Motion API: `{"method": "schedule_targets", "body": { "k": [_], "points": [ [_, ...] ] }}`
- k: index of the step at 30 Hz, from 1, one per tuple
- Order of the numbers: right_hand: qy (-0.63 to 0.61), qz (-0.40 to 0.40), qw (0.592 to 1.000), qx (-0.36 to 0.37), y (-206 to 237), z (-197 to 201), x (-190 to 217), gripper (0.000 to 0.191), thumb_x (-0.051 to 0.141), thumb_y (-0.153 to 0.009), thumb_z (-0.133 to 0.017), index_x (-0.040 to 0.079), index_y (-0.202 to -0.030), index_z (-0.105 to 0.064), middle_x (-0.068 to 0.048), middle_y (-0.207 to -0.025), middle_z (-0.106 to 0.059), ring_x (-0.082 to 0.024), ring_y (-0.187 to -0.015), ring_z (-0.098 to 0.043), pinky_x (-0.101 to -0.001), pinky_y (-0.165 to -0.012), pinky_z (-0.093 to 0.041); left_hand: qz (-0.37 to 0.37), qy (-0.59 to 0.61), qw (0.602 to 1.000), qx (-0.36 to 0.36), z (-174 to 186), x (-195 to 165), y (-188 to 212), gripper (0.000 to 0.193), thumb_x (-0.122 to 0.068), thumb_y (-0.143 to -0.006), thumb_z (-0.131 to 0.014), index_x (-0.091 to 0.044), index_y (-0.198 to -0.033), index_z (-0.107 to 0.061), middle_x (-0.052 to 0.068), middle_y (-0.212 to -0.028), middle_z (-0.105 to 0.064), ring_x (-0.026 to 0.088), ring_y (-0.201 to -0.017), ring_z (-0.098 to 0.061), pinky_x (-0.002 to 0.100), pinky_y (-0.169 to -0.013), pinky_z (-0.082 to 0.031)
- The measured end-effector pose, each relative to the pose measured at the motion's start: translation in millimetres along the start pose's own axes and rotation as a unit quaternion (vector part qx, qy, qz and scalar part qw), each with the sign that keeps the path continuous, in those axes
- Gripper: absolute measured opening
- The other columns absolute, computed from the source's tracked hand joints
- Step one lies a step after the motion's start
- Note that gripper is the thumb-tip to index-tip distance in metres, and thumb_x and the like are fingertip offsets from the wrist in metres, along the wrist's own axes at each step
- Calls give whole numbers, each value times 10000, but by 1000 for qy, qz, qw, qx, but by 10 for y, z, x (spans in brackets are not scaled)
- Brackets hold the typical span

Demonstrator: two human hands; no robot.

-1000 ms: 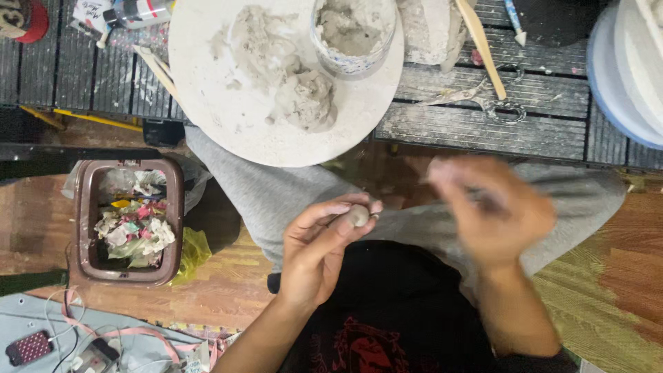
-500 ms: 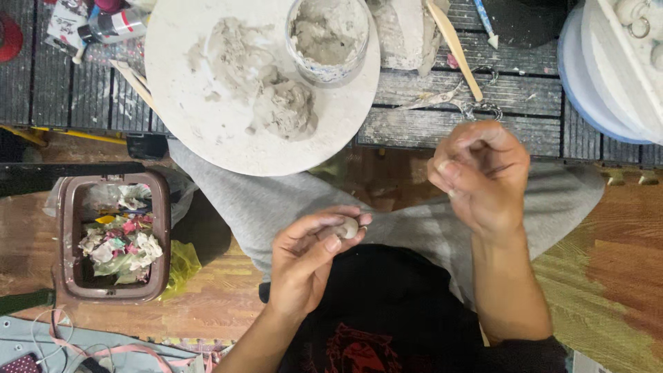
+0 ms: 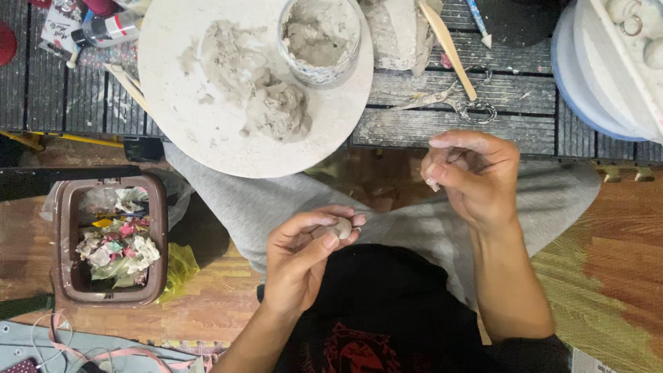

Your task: The person shapes a small piece of clay into a ball, attaches a smaller piece to it, and uses a wooden stick to refine the shape. The person then uses a hair dryer to dry the clay piece.

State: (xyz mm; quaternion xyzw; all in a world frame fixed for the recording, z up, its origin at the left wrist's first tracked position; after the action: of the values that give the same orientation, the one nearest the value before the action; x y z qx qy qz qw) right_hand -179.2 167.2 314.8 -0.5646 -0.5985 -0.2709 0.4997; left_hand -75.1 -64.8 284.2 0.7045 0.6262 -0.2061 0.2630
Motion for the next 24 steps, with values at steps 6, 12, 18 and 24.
{"method": "schedule_targets", "body": {
  "k": [6,12,18,24],
  "points": [
    [260,82,962,-21,-329,39,322,116,-14,-1043,-699,-10,-1156,-725,-156,-998,-762,-241,-820,-764,-356,-732,-640,6,1,1000,-5,-18,22,-37,137,41,-988,-665,51,-1111,-723,294,-1227,-688,393,-1145,-716,468,-954,-632],
    [673,190,714,-24,-697,-75,521,402,153,-960,-804,-31,-1297,-686,-208,-1193,-711,-370,-1094,-617,-487,-943,-473,23,67,997,32,-75,25,-93,175,54,-1003,-650,0,-1151,-726,263,-1273,-670,385,-1205,-687,453,-1010,-611],
    [742,158,652,12,-881,-3,278,411,94,-942,-794,15,-1323,-664,-148,-1116,-732,-330,-1027,-628,-470,-920,-393,61,165,978,108,-136,42,-46,167,13,-1021,-681,24,-1180,-731,289,-1351,-653,416,-1260,-671,452,-1025,-615],
    [712,163,682,22,-889,134,193,363,2,-993,-713,7,-1340,-608,-124,-1028,-738,-324,-1018,-672,-463,-977,-402,82,160,978,109,-86,54,-1,155,6,-1011,-706,52,-1156,-735,335,-1354,-634,454,-1247,-663,491,-1007,-617]
  ]
}}
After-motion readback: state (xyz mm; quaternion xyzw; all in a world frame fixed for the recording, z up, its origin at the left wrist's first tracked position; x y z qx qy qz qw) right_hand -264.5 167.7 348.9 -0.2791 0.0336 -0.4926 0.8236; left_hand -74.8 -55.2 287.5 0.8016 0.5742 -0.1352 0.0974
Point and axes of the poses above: each hand's wrist, its own y-axis away from the middle knuckle, its own z-axis out of the back of the hand, x = y × z, the point moved 9 cm from there along -y, towards the middle knuckle
